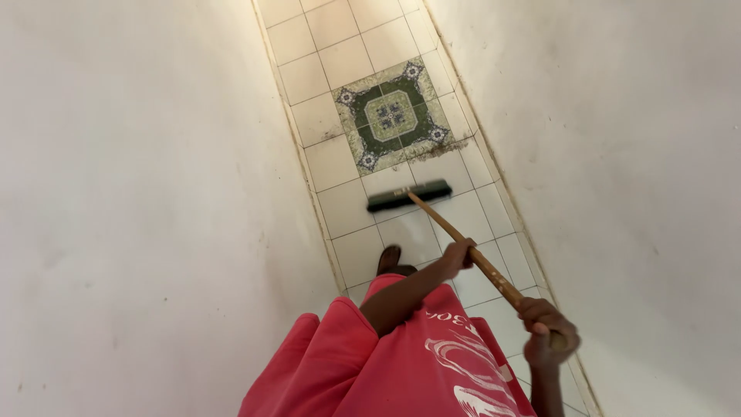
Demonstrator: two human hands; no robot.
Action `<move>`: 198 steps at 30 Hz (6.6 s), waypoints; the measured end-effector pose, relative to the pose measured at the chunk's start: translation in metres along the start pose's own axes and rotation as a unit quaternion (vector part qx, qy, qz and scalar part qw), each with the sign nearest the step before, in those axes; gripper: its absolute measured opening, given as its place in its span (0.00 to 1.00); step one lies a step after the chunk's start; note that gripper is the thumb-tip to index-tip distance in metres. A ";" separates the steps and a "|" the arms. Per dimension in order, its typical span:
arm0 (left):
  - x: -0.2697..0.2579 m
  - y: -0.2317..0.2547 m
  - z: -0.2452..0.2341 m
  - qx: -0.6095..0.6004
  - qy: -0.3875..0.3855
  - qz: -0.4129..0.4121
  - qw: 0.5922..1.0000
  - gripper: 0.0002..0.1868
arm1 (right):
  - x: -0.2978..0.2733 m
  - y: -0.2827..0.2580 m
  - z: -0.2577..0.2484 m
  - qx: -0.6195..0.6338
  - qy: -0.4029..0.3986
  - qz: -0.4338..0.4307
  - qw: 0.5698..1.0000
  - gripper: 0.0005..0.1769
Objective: Sweep the tiled floor using a long-handled broom.
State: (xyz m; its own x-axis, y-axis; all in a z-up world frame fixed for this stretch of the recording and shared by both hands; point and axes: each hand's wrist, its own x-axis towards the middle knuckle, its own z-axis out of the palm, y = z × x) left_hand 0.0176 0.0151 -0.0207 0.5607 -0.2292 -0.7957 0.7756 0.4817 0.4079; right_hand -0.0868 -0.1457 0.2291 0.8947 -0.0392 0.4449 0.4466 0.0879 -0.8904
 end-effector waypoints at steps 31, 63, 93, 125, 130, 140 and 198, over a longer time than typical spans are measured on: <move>0.062 0.065 -0.043 0.045 -0.177 -0.171 0.968 0.39 | 0.115 -0.109 0.151 -0.207 0.359 0.026 0.910 0.40; 0.112 0.109 0.087 -0.157 0.016 0.013 0.987 0.28 | 0.071 0.152 -0.072 -0.109 -0.111 0.113 0.981 0.17; 0.161 0.055 0.136 -0.060 0.079 -0.003 0.995 0.31 | 0.116 0.002 -0.133 -0.102 -0.068 0.138 0.983 0.24; 0.286 0.282 0.091 -0.172 0.098 0.098 0.975 0.20 | 0.352 0.146 -0.013 0.009 -0.131 0.084 0.988 0.20; 0.272 0.339 0.081 -0.204 0.045 0.111 0.972 0.34 | 0.359 0.187 0.015 -0.005 -0.094 0.056 0.994 0.24; 0.274 0.377 0.109 -0.176 -0.081 0.142 0.971 0.28 | 0.407 0.279 0.001 -0.149 -0.212 0.164 0.952 0.12; 0.140 0.209 -0.087 -0.115 0.028 -0.050 0.992 0.25 | 0.226 0.040 0.071 -0.029 0.050 -0.034 0.998 0.22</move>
State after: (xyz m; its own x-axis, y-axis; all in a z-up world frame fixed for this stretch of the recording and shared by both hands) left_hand 0.2328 0.1577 -0.0856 0.4620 -0.2422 -0.8531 0.7363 0.6410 0.2167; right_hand 0.1330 -0.0803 0.3007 0.8567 -0.1433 0.4954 0.5035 0.0245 -0.8636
